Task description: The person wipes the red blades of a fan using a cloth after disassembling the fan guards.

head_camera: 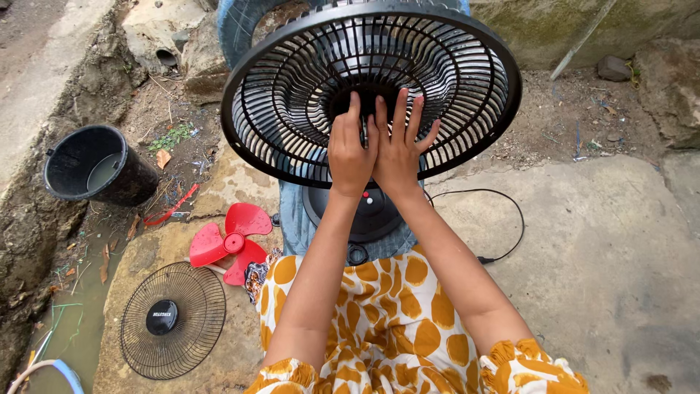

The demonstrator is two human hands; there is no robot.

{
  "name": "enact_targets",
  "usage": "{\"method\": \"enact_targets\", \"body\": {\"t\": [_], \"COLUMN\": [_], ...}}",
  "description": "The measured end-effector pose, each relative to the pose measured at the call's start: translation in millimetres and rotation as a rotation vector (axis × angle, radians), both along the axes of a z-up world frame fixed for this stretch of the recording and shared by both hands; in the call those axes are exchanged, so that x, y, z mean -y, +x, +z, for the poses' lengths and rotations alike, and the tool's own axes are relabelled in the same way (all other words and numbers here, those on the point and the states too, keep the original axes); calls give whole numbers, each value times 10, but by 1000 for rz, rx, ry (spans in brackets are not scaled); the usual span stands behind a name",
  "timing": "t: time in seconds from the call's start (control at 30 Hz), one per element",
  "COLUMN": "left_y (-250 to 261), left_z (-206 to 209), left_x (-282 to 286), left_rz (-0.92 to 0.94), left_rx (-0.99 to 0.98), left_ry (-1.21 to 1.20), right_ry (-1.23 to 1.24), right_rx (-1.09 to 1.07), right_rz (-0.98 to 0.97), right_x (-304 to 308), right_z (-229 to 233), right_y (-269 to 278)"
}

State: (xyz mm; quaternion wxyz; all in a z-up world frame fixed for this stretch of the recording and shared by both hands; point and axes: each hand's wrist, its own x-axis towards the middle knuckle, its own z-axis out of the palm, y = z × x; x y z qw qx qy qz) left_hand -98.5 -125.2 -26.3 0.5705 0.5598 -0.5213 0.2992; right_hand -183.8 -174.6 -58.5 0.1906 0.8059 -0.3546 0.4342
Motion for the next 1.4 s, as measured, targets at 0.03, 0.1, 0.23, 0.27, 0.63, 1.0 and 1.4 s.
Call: {"method": "enact_targets", "body": {"t": [0.03,0.1,0.23,0.27,0.63,1.0,1.4], "left_y": [8,8,36,36,22,111,125], "left_z": [1,3,30,32,224,207,235], "left_x": [-9,-22,-89,-112,-146,-91,-164], "left_rz": [-21,-65,-75,-72,-33,-135,-164], "left_rx": [-41,-122,-160,-172,0,-26,-39], "left_ry": [0,-2,-51,-52,-36,-3,-5], "right_ry": [13,-30,22,31,42,103,82], "right_rx": [20,95,250,252,183,110,174], "right_rz": [-26,9,44,43,-66,0,15], "right_x": [9,51,152,148,46,88,164], "right_z": [-45,-133,-282,-304,147,202,187], "right_y": [49,110,218,222,103,147,210]}}
